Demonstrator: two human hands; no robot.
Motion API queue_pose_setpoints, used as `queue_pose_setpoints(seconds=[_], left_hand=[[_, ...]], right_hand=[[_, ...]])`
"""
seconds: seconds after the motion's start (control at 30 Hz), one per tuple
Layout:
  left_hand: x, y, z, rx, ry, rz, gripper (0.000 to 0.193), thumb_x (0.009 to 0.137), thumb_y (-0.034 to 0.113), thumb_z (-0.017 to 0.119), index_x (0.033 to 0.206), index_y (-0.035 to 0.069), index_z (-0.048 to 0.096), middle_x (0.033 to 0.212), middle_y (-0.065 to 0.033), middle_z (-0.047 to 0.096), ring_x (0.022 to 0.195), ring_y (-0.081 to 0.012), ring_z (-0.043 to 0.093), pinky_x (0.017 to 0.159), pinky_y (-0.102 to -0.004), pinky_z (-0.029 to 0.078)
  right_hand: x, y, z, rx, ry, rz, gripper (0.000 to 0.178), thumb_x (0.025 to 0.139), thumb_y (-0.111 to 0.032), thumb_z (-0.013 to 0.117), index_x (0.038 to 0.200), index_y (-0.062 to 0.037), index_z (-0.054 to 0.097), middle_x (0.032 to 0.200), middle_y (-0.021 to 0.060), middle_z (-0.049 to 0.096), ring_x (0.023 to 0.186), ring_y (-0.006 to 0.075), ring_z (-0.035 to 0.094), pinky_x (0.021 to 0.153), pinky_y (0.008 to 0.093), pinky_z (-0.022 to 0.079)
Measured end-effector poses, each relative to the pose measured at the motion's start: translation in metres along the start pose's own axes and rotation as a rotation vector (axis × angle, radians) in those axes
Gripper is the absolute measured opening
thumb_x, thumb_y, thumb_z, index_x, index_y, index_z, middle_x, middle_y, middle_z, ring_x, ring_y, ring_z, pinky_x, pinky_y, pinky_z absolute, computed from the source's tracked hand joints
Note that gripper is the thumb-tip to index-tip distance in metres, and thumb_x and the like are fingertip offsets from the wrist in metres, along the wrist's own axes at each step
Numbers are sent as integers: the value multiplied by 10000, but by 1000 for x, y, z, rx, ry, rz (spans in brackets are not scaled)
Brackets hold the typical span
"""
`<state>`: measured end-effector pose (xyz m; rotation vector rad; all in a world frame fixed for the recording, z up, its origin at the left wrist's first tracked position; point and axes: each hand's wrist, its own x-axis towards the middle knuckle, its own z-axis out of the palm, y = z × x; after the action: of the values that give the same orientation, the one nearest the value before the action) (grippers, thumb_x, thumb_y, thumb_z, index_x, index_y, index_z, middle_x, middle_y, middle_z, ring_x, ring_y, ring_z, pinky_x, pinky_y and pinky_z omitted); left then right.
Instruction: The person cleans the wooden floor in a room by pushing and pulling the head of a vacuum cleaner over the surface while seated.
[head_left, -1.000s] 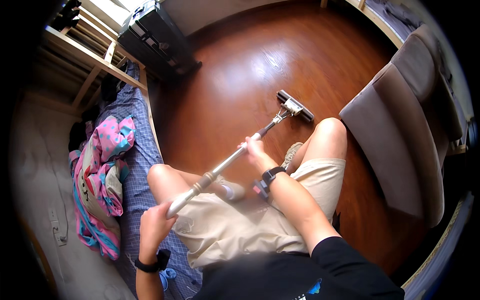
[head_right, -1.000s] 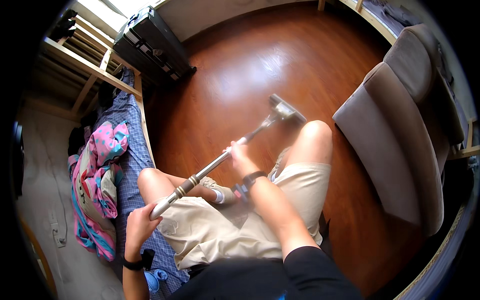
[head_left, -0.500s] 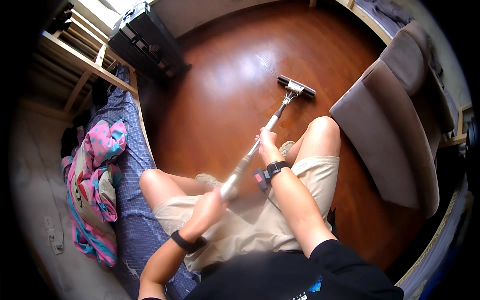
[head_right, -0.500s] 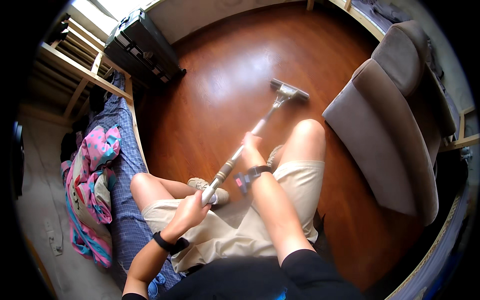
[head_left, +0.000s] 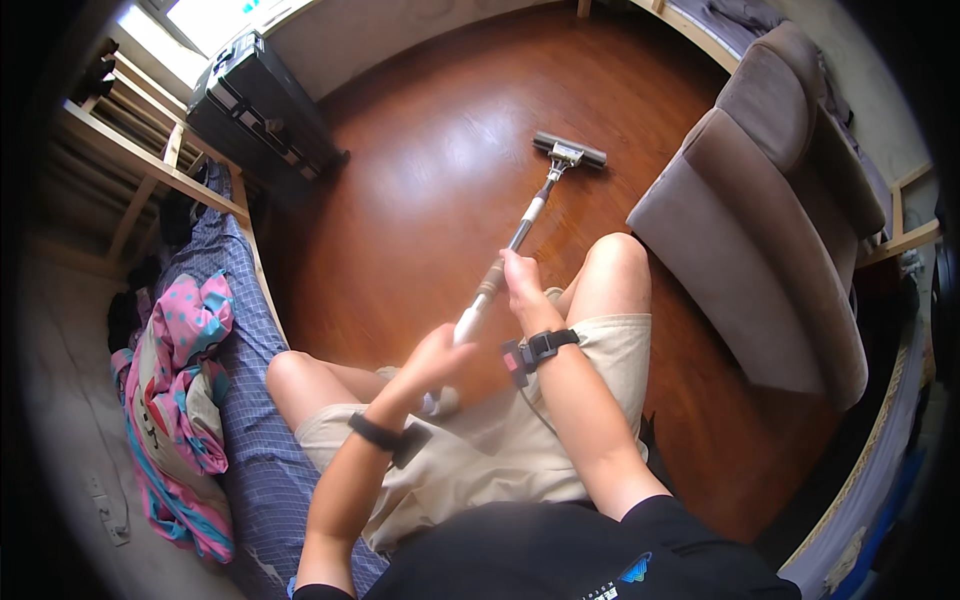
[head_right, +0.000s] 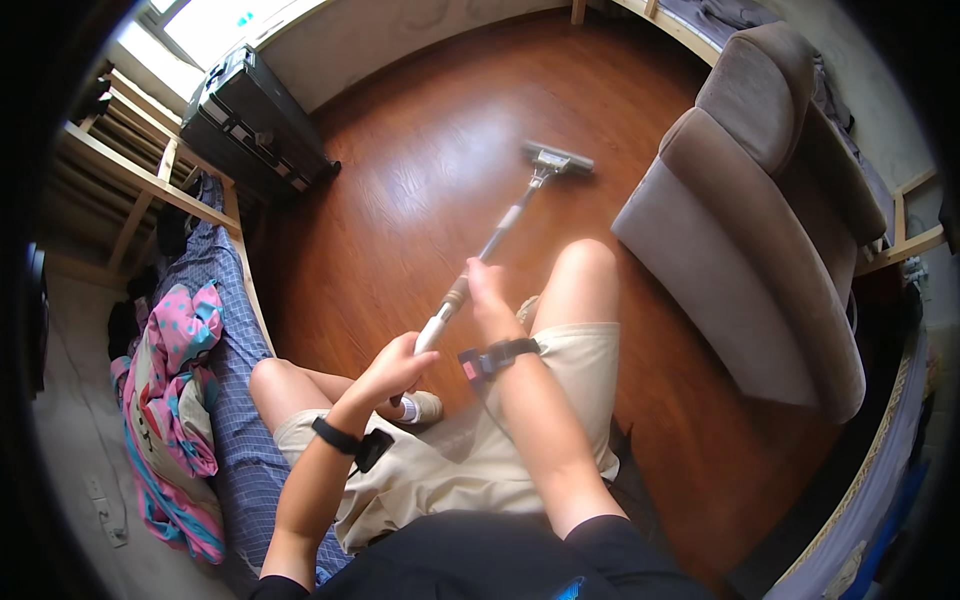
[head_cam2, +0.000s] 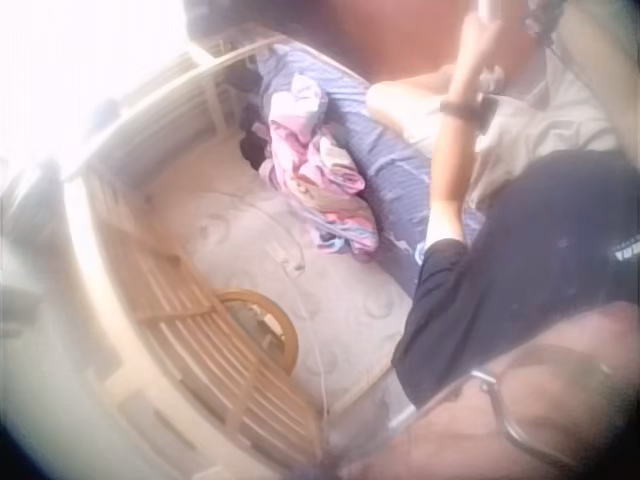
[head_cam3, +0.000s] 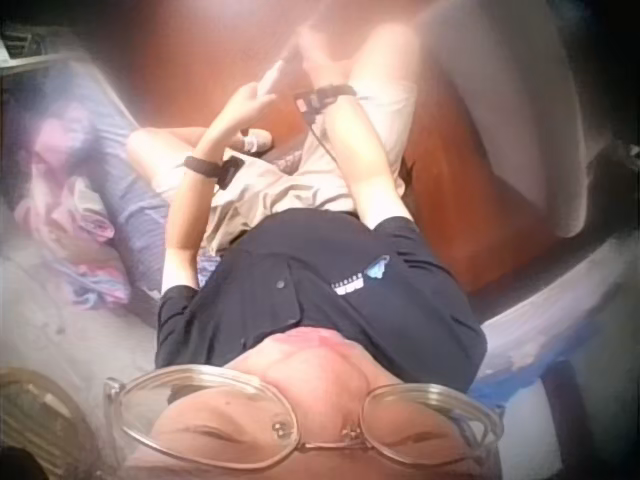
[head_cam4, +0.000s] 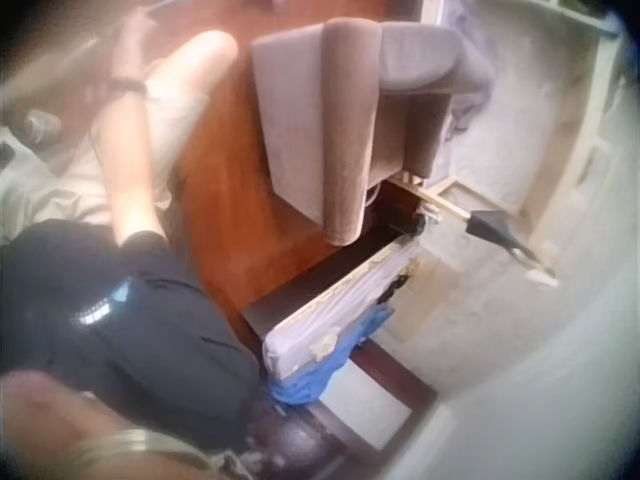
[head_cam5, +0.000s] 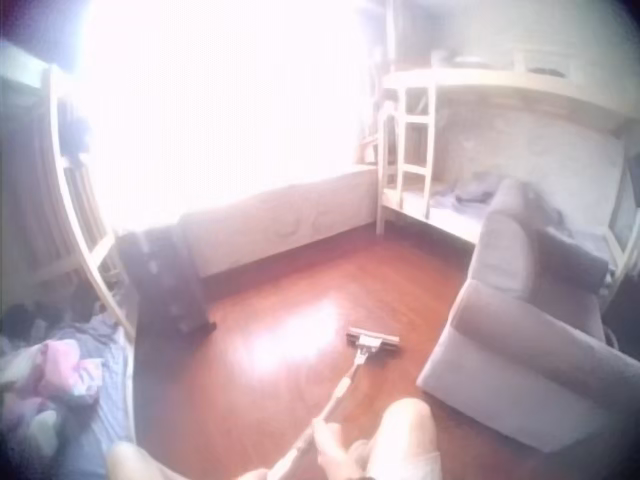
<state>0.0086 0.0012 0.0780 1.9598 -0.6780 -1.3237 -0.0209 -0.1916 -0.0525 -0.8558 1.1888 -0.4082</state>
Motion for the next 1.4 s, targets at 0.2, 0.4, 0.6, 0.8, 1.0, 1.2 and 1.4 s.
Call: queue_pose_setpoints(seconds=[0.2,0.4,0.6,0.8,1.0,1.2,1.4], left_hand=[[-154,-30,-15,-193,-8,-236,355,936,132,581,1253,-10,509,691,36,440,512,-51,429,437,-211,382],[-273,-48,-30,-247,208,-366,413,888,65,616,1274,-16,495,636,40,455,450,-51,396,385,-215,301],[-230,-39,-33,-155,280,-379,412,833,115,677,1212,-27,597,654,19,531,505,-46,457,441,-221,355],[-184,1,-34,-140,243,-270,375,856,110,649,1209,-8,602,638,51,475,477,-34,410,415,-216,306],[-95,-6,-19,49,215,-145,369,854,168,633,1168,-26,615,708,-23,594,533,-83,510,476,-246,399],[33,24,-21,135,221,62,310,873,213,629,1092,-7,626,640,-8,549,471,-89,505,403,-270,417],[76,40,-15,131,202,-14,374,845,231,587,1126,-10,633,750,-91,651,580,-163,615,477,-328,470]], right_hand=[[-17,45,25,-20,-100,222,247,871,-134,521,967,85,458,723,158,556,540,256,630,468,347,551],[-140,110,70,-145,-262,205,366,899,-83,540,1104,63,276,800,209,590,572,275,639,463,405,542],[-126,85,71,51,-169,223,213,927,-117,503,999,75,447,841,186,585,604,246,636,496,368,541],[-89,47,69,224,-87,150,200,923,-105,480,988,84,476,861,170,596,672,246,657,581,353,576],[-49,58,60,-11,213,-51,202,919,-171,522,987,19,530,894,137,599,792,221,651,668,346,553],[-45,17,31,228,31,14,361,948,-318,505,1032,32,533,886,127,578,781,220,616,663,346,528],[-42,-1,20,276,5,-23,366,968,-337,464,882,10,546,790,93,581,669,206,589,628,351,498]])
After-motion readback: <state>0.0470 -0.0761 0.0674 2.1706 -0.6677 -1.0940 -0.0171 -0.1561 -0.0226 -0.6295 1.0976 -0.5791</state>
